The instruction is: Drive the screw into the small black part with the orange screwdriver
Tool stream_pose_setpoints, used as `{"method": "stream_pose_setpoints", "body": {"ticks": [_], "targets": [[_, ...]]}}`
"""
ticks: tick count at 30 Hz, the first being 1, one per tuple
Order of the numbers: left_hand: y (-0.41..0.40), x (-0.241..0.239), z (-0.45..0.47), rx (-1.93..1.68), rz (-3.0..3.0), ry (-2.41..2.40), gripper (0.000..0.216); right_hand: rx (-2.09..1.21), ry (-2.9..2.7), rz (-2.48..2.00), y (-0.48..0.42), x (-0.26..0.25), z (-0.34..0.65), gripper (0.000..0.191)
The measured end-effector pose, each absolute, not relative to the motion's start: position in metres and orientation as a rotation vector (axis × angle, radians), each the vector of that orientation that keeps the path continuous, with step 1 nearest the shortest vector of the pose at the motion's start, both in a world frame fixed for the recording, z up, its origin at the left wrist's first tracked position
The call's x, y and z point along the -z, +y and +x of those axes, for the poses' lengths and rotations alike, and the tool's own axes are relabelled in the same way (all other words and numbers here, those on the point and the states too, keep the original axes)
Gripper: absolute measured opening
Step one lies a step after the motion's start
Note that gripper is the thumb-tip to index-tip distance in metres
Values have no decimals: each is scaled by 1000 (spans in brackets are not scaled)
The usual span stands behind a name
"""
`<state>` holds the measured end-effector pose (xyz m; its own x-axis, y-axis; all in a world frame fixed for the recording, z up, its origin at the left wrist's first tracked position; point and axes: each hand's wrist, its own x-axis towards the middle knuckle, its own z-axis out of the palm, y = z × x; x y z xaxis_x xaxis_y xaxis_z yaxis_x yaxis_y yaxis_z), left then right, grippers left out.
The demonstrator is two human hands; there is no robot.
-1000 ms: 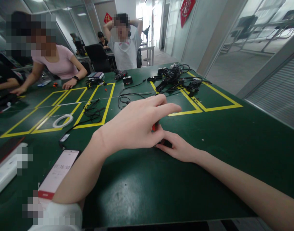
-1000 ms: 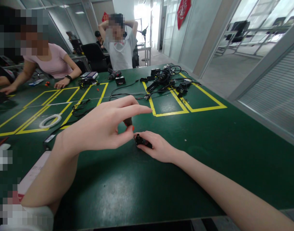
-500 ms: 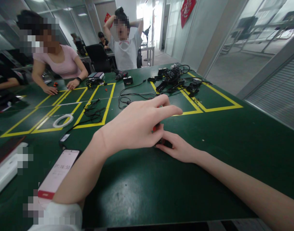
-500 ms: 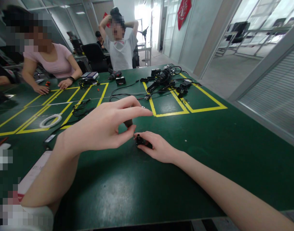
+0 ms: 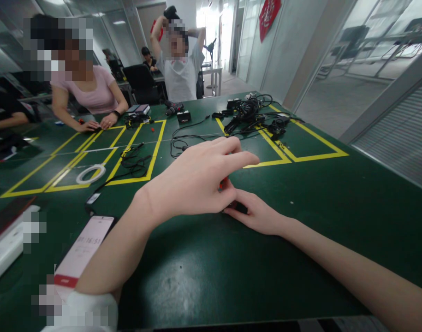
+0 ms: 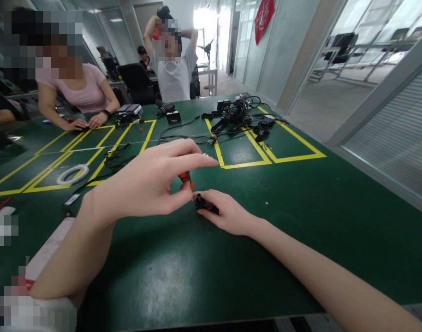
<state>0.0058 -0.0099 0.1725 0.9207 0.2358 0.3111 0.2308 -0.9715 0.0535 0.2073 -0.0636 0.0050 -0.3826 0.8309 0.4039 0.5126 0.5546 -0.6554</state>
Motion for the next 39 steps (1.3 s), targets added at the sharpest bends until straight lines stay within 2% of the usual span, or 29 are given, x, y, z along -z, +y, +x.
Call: {"method": "stream_pose_setpoints", "body": {"ticks": [39], "targets": [[-9, -173, 6, -480, 3006, 358, 43, -548, -2065, -1075, -65, -6, 207, 13]]}}
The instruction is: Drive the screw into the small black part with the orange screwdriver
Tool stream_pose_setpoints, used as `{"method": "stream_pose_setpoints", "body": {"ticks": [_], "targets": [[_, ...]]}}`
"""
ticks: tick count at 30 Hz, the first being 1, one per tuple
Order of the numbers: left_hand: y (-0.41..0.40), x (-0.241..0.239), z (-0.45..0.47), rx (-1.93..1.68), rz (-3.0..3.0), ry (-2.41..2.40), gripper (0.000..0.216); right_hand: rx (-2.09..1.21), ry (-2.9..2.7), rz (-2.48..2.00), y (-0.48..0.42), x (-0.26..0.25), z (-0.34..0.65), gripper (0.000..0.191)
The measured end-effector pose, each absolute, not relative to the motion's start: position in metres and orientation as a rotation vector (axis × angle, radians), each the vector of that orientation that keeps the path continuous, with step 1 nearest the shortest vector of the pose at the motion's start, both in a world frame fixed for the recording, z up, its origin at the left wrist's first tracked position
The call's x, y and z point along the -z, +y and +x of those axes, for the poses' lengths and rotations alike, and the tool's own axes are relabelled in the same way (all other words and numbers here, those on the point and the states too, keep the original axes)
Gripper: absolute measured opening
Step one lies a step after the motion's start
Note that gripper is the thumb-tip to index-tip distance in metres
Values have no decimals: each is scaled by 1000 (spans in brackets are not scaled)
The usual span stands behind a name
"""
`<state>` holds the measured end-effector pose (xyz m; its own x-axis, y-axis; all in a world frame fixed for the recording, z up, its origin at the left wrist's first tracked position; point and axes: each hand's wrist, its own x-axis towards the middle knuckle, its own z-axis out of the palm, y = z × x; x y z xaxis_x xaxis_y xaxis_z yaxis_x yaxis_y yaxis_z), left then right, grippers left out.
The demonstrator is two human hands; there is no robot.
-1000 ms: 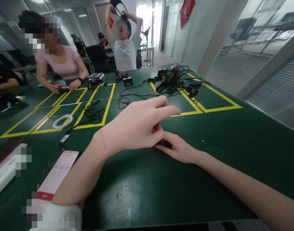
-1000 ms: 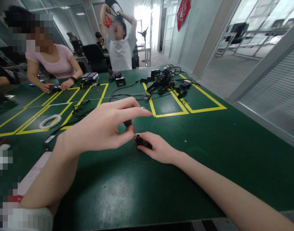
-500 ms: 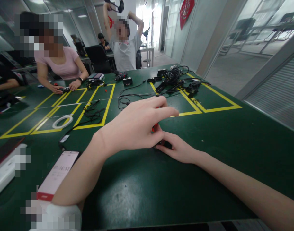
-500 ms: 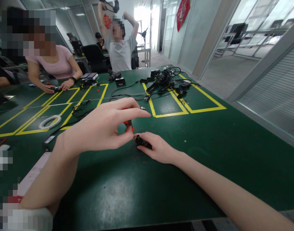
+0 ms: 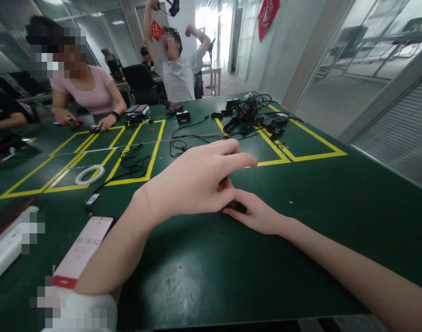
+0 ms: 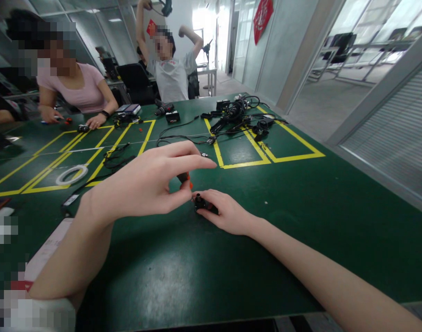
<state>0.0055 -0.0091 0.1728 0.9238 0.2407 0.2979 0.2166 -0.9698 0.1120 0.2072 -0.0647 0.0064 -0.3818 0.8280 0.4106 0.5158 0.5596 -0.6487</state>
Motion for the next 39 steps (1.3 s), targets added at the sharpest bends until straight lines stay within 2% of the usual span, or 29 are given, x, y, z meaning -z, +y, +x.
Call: {"method": "stream_pose_setpoints", "body": {"ticks": [17, 39], "targets": [[-10, -173, 5, -477, 3002, 383, 46, -585, -2069, -1091, -65, -7, 207, 19], [-12, -174, 4, -477, 3032, 403, 50, -575, -2068, -1091, -64, -6, 207, 15]]}}
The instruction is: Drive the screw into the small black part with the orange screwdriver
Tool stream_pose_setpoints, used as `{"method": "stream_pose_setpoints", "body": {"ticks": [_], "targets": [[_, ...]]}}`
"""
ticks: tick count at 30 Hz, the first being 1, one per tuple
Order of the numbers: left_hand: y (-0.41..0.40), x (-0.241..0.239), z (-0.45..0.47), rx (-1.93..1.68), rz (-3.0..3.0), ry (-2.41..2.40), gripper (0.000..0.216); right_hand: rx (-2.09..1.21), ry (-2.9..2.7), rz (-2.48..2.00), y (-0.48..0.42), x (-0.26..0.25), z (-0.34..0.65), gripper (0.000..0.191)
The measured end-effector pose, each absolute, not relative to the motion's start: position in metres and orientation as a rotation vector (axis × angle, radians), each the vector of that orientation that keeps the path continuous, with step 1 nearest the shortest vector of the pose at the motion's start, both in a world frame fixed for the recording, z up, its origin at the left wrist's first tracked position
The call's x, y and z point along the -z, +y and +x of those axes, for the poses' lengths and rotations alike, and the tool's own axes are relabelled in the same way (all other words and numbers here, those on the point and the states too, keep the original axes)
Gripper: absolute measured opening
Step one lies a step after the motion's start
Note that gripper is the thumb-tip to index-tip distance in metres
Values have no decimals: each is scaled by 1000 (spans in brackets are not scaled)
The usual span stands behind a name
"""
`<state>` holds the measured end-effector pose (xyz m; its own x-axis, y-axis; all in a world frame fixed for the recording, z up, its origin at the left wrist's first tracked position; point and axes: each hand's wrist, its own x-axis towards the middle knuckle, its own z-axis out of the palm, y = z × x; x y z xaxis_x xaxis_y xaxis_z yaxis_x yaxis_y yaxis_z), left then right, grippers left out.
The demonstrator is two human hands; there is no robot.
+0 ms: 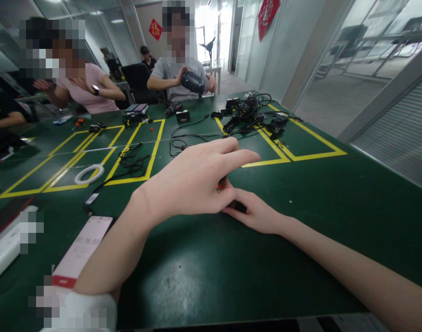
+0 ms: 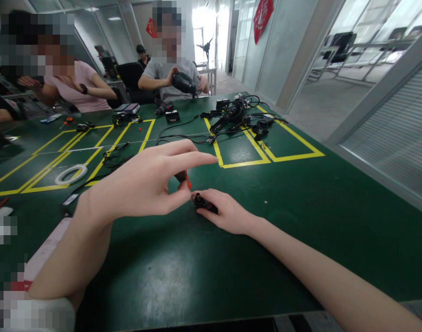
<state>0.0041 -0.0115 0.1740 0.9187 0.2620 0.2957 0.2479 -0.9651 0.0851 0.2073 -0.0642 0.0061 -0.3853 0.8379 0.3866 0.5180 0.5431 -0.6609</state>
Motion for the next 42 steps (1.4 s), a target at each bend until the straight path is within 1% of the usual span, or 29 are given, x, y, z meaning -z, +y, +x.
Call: {"method": "stream_pose_setpoints", "body": {"ticks": [8, 12, 20, 25, 30, 42], "targets": [[-10, -172, 5, -488, 3013, 393, 48, -571, -2061, -1070, -65, -7, 207, 16], [-11, -173, 5, -485, 3029, 426, 49, -578, -2071, -1072, -65, -7, 208, 20], [-11, -174, 6, -502, 3067, 381, 44, -569, -2053, -1083, -64, -5, 207, 18], [-10, -172, 6, -501, 3050, 416, 46, -594, -2071, -1073, -64, -8, 207, 19], [-10, -172, 6, -490, 3062, 384, 47, -586, -2058, -1079, -64, -8, 207, 14], [-10, -172, 6, -483, 3048, 403, 48, -589, -2069, -1075, -64, -7, 208, 17]]}}
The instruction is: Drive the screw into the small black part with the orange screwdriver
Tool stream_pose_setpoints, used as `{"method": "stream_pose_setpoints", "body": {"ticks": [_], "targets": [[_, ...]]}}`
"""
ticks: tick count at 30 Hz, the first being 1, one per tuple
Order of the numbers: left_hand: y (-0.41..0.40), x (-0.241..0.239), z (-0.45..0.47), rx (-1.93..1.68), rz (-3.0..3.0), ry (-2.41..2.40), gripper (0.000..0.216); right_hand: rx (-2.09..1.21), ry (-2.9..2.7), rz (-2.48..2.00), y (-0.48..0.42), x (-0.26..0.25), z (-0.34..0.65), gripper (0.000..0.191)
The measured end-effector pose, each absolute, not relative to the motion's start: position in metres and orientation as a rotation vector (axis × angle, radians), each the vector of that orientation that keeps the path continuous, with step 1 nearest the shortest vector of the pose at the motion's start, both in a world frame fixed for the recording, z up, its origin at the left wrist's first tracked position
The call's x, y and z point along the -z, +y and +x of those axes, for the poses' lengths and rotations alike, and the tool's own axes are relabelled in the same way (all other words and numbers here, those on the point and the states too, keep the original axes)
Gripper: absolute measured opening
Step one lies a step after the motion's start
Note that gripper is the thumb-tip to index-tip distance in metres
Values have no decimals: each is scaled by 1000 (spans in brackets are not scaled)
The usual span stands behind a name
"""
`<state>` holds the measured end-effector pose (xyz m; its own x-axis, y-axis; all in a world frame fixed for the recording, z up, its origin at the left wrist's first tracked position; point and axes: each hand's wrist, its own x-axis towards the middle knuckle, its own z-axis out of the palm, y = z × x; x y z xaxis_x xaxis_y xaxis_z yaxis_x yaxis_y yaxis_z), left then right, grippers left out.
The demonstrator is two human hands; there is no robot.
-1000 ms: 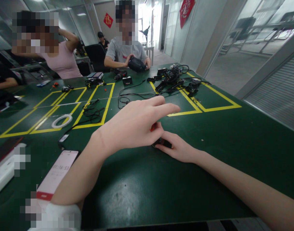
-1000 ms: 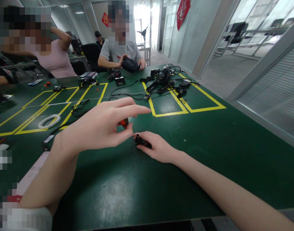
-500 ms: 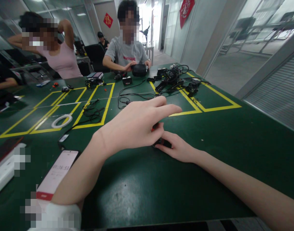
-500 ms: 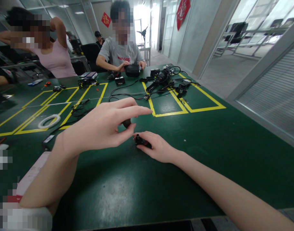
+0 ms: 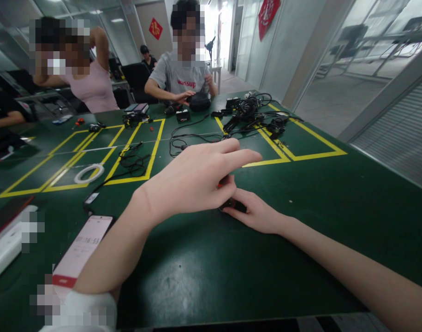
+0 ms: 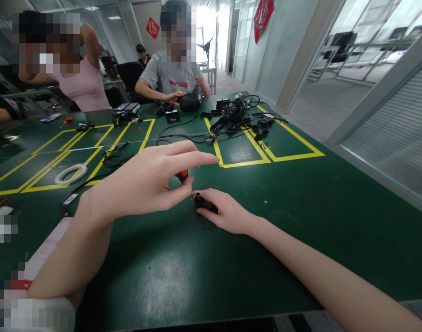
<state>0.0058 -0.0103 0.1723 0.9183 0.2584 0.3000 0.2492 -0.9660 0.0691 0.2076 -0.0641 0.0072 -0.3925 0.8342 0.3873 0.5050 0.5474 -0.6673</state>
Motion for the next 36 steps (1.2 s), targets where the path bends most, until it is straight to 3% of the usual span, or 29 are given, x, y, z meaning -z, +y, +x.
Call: {"method": "stream_pose_setpoints", "body": {"ticks": [12, 21, 36], "targets": [[-12, -174, 5, -465, 3033, 394, 47, -571, -2051, -1060, -64, -5, 207, 12], [-11, -175, 3, -406, 3018, 346, 52, -591, -2055, -1085, -65, -6, 207, 19], [-11, -174, 4, -453, 3056, 416, 42, -602, -2064, -1074, -65, -7, 208, 20]]}}
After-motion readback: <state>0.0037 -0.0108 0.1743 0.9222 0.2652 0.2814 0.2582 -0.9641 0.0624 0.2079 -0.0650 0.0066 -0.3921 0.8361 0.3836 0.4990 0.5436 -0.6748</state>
